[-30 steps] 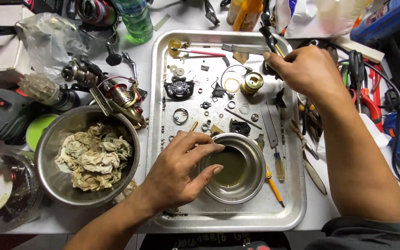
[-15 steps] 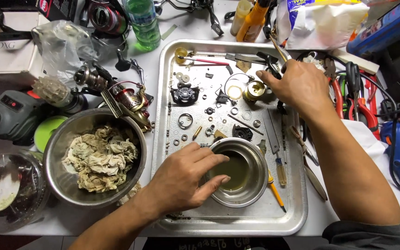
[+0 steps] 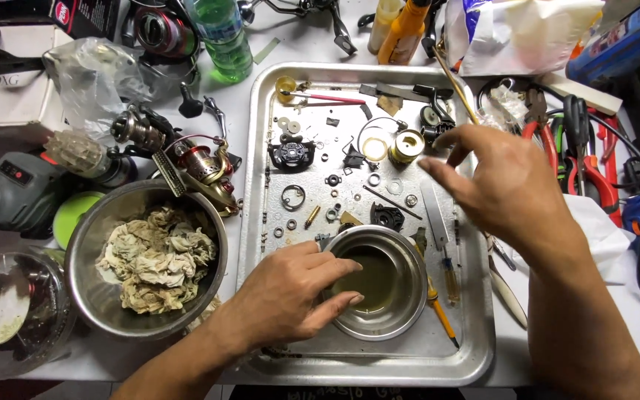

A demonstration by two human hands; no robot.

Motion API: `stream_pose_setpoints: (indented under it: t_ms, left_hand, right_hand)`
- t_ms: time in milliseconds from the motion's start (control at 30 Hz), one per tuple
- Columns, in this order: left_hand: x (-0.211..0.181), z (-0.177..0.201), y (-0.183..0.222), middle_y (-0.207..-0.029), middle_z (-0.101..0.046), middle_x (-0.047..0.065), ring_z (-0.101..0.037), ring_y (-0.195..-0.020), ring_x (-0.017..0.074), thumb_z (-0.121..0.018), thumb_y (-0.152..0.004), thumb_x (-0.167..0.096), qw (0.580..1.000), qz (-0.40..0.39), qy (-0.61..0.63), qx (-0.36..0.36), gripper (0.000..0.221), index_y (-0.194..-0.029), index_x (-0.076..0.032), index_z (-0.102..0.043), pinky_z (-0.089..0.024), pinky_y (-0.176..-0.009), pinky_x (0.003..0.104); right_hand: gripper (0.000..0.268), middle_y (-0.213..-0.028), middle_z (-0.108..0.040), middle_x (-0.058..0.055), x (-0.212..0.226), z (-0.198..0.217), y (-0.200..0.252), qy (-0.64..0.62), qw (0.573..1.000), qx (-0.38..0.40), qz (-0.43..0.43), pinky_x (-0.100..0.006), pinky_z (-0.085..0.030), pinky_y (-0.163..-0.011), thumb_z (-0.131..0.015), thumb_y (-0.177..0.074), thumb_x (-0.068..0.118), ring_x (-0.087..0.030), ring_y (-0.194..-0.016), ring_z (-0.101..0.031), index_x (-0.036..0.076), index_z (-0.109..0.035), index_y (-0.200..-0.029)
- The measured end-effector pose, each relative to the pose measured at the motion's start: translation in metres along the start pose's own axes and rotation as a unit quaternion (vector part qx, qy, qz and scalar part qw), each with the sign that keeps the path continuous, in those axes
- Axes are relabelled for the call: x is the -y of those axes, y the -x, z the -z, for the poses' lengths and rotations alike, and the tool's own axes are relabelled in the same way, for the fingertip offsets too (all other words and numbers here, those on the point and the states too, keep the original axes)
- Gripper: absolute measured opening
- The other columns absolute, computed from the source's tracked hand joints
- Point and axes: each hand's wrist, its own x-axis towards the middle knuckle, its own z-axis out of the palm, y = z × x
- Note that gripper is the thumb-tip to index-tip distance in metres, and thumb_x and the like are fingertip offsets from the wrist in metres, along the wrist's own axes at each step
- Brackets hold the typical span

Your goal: The person cleans a small black mechanical part by wiping it with a cloth, using a screwdriver to manipulate it, and scrubbing it with a toothbrush in a bowl of liquid. The part is handled repeatedly and placed back into the liquid for further cleaning.

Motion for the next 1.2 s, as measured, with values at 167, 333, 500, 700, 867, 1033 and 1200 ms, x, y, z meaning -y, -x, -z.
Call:
stream_pose_setpoints:
  t_ms: [167,333,500,700,867,1033,1200]
  left_hand:
    - [0.002,0.005,-0.002,-0.082,-0.067,0.009,-0.058,-0.063,0.0167,-0.06,-0.087,-0.032,1.0,0.0,0.007,0.001,0.034,-0.108,-0.004,-0.061,-0.05,-0.056,0.028]
    - [0.003,0.008,-0.004,-0.079,-0.066,0.008,-0.056,-0.062,0.0156,-0.06,-0.087,-0.033,1.0,0.009,0.008,0.012,0.035,-0.109,-0.006,-0.062,-0.048,-0.052,0.027]
    - [0.005,0.017,-0.01,-0.077,-0.066,0.009,-0.053,-0.059,0.0175,-0.064,-0.085,-0.027,0.999,-0.002,0.046,-0.027,0.032,-0.104,-0.001,-0.063,-0.044,-0.051,0.03]
    - [0.008,0.02,-0.013,-0.074,-0.061,0.007,-0.052,-0.06,0.0182,-0.062,-0.087,-0.026,0.997,0.003,0.073,-0.031,0.029,-0.102,-0.001,-0.062,-0.044,-0.05,0.03]
    - [0.008,0.02,-0.014,-0.073,-0.059,0.007,-0.051,-0.059,0.0176,-0.061,-0.088,-0.026,0.996,0.004,0.075,-0.04,0.028,-0.102,-0.001,-0.062,-0.043,-0.049,0.03]
    - [0.009,0.013,-0.012,-0.075,-0.062,0.007,-0.053,-0.059,0.0166,-0.059,-0.088,-0.026,0.997,0.001,0.061,-0.048,0.027,-0.101,-0.003,-0.063,-0.045,-0.049,0.028]
    - [0.009,0.012,-0.01,-0.075,-0.06,0.007,-0.052,-0.06,0.0165,-0.061,-0.087,-0.025,0.997,0.006,0.047,-0.061,0.026,-0.101,-0.003,-0.062,-0.044,-0.049,0.028]
  right_hand:
    - [0.04,-0.107,-0.064,-0.005,-0.013,-0.013,-0.006,0.03,0.995,0.054,0.079,-0.044,-0.046,-0.084,-0.06,-0.081,0.036,-0.026,-0.097,-0.06,0.018,-0.058,-0.116]
    - [0.048,-0.111,-0.063,-0.002,-0.015,-0.025,-0.012,0.136,0.968,0.182,0.107,-0.046,-0.052,-0.078,-0.058,-0.081,0.039,-0.026,-0.097,-0.062,0.028,-0.047,-0.127]
    - [0.049,-0.102,-0.065,-0.007,-0.011,-0.038,-0.018,0.143,0.954,0.208,0.165,-0.049,-0.052,-0.068,-0.061,-0.079,0.036,-0.033,-0.087,-0.064,0.024,-0.047,-0.124]
    - [0.046,-0.095,-0.063,-0.002,-0.02,-0.048,-0.024,0.136,0.947,0.213,0.201,-0.05,-0.05,-0.058,-0.063,-0.077,0.038,-0.035,-0.079,-0.063,0.024,-0.05,-0.119]
    - [0.021,-0.086,-0.062,-0.002,-0.018,-0.05,-0.03,0.156,0.941,0.234,0.187,-0.048,-0.049,-0.056,-0.054,-0.086,0.034,-0.032,-0.074,-0.062,0.015,-0.053,-0.091]
    - [0.019,-0.082,-0.062,-0.004,-0.017,-0.054,-0.032,0.156,0.948,0.213,0.18,-0.048,-0.049,-0.059,-0.052,-0.087,0.032,-0.033,-0.072,-0.062,0.013,-0.052,-0.084]
    - [0.02,-0.074,-0.064,-0.007,-0.024,-0.054,-0.032,0.142,0.954,0.173,0.2,-0.048,-0.046,-0.058,-0.052,-0.086,0.03,-0.034,-0.069,-0.06,0.013,-0.053,-0.077]
